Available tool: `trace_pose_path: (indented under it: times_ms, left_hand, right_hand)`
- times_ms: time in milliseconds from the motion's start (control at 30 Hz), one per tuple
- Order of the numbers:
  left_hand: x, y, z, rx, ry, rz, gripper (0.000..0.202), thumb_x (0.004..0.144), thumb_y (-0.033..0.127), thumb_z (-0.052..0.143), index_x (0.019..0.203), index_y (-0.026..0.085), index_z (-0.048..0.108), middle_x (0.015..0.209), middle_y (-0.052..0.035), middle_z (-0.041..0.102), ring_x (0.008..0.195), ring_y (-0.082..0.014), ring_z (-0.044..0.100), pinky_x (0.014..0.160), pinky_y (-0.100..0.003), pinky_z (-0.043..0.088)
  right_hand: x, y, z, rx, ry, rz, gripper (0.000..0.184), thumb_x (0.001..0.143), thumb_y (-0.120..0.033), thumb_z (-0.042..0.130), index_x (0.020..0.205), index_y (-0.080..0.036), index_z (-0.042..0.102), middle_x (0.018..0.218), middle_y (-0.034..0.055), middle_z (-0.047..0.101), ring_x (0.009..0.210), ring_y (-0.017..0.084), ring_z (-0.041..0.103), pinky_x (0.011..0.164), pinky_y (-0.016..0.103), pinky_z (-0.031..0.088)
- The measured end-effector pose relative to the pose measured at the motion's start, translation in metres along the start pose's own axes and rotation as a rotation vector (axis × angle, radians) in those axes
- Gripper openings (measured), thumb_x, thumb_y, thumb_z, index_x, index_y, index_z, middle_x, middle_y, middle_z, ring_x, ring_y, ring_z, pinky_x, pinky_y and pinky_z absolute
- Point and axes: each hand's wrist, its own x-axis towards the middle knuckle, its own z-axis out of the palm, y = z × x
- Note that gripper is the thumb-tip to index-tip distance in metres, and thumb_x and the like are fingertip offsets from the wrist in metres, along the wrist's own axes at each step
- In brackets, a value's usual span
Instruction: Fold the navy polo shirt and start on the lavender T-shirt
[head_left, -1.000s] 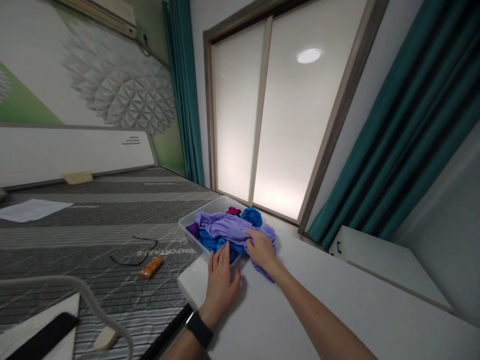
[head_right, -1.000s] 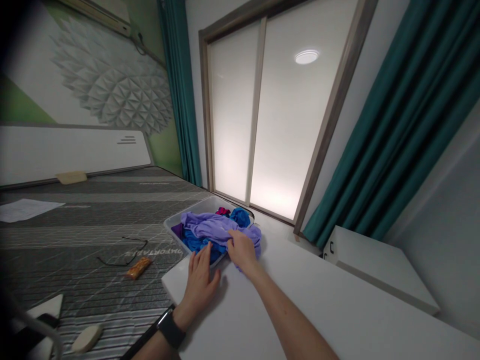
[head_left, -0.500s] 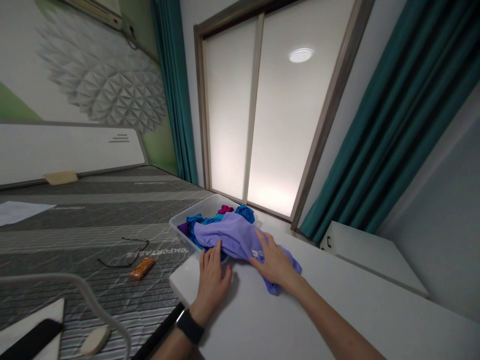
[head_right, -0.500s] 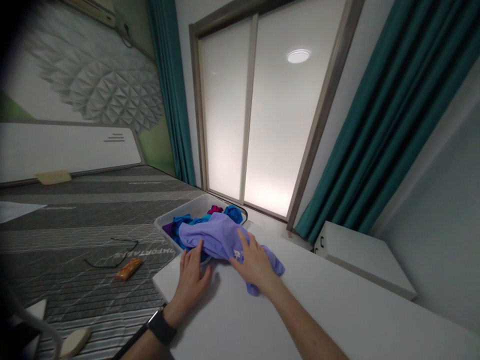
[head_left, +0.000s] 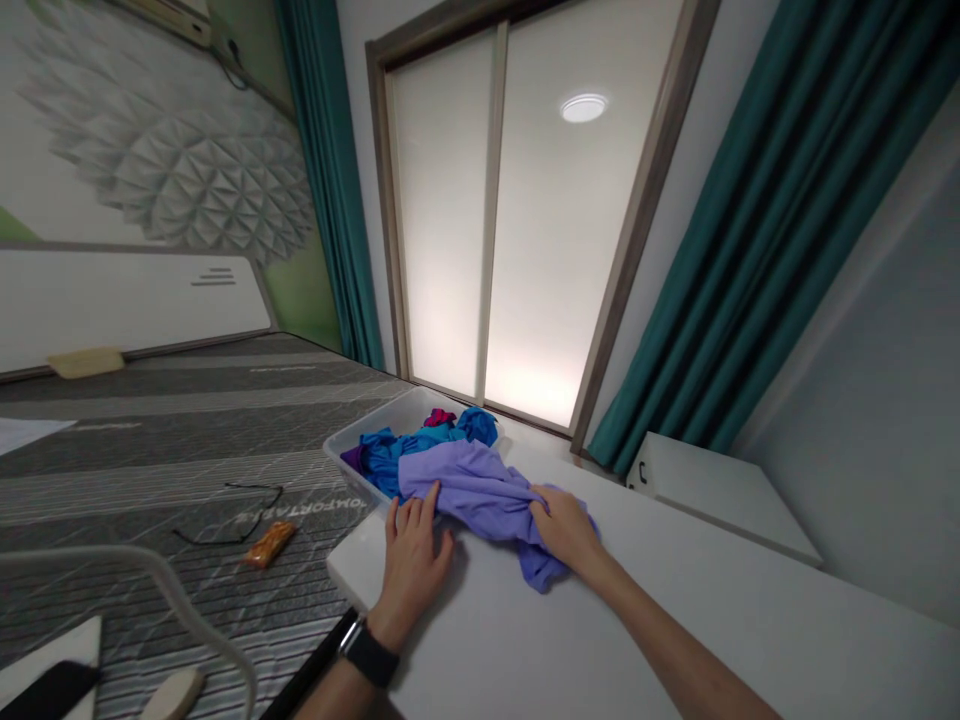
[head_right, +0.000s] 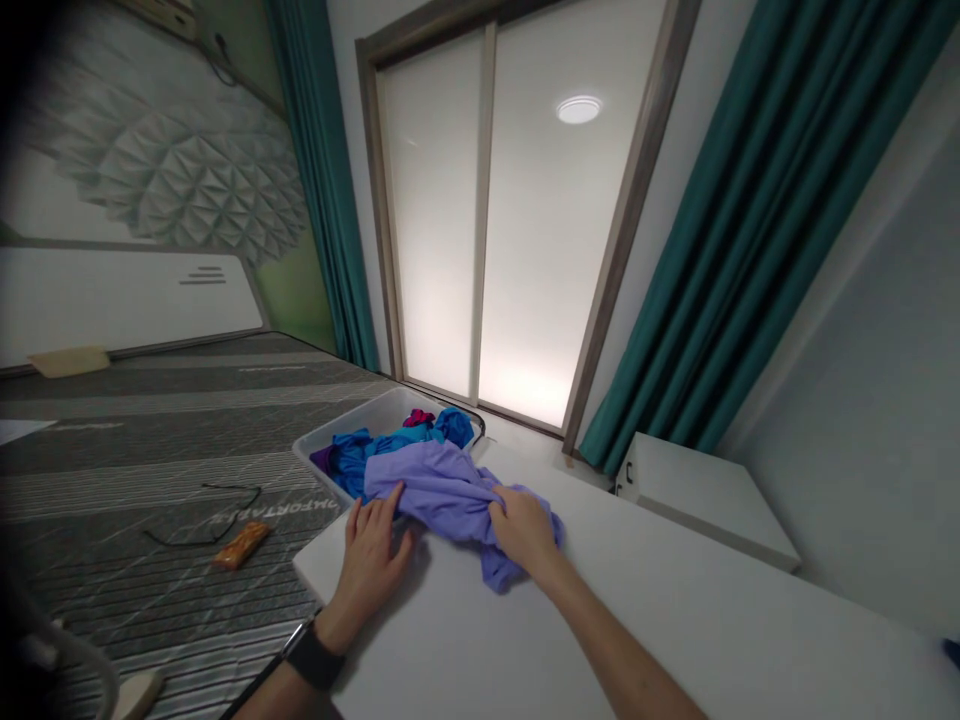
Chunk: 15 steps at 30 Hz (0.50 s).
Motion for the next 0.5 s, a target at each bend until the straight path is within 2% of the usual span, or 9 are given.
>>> trace_pose_path:
  times_ms: [100,167,233,367,500]
  left_hand:
    - [0.002,0.006,-0.007,0.032,0.001,0.105,0.041,0.086,0.022,0.051,0.126,0.021,0.059,0.113,-0.0099,0.066,0.113,-0.0299,0.054,0.111,-0.058,0.022]
    - [0.004,0.015,-0.008,0.001,-0.007,0.181,0.038,0.087,0.021,0.050,0.123,0.023,0.062,0.113,-0.0088,0.067,0.112,-0.0292,0.055,0.110,-0.057,0.024]
    - [0.006,0.029,-0.007,-0.068,-0.046,0.231,0.039,0.088,0.019,0.048,0.125,0.022,0.061,0.115,-0.0089,0.067,0.110,-0.0280,0.057,0.106,-0.053,0.032]
    - [0.017,0.071,0.004,-0.241,-0.247,0.303,0.040,0.088,0.020,0.046,0.125,0.020,0.062,0.118,-0.0100,0.066,0.107,-0.0258,0.060,0.094,-0.042,0.047]
    - [0.038,0.115,0.020,-0.366,-0.425,0.376,0.035,0.089,0.021,0.046,0.118,0.023,0.067,0.111,-0.0080,0.069,0.101,-0.0242,0.064,0.090,-0.040,0.052]
  right_hand:
    - [-0.031,0.020,-0.012,0.029,-0.016,0.005,0.033,0.087,-0.020,0.038,0.091,-0.023,0.071,0.088,0.0036,0.073,0.083,0.020,0.065,0.076,0.028,0.044]
    - [-0.052,0.031,-0.019,0.005,-0.019,0.008,0.033,0.088,-0.023,0.038,0.093,-0.025,0.071,0.086,0.0030,0.073,0.080,0.020,0.065,0.076,0.029,0.044]
    - [-0.072,0.040,-0.024,-0.053,-0.012,0.024,0.032,0.090,-0.026,0.039,0.094,-0.026,0.070,0.085,0.0031,0.072,0.078,0.021,0.065,0.075,0.031,0.044]
    - [-0.107,0.060,-0.037,-0.214,-0.001,0.077,0.027,0.090,-0.032,0.043,0.090,-0.027,0.070,0.079,0.0051,0.071,0.072,0.023,0.063,0.070,0.034,0.045]
    - [-0.135,0.089,-0.042,-0.210,0.076,0.147,0.026,0.089,-0.034,0.045,0.089,-0.028,0.071,0.076,0.0053,0.071,0.069,0.023,0.065,0.069,0.034,0.047]
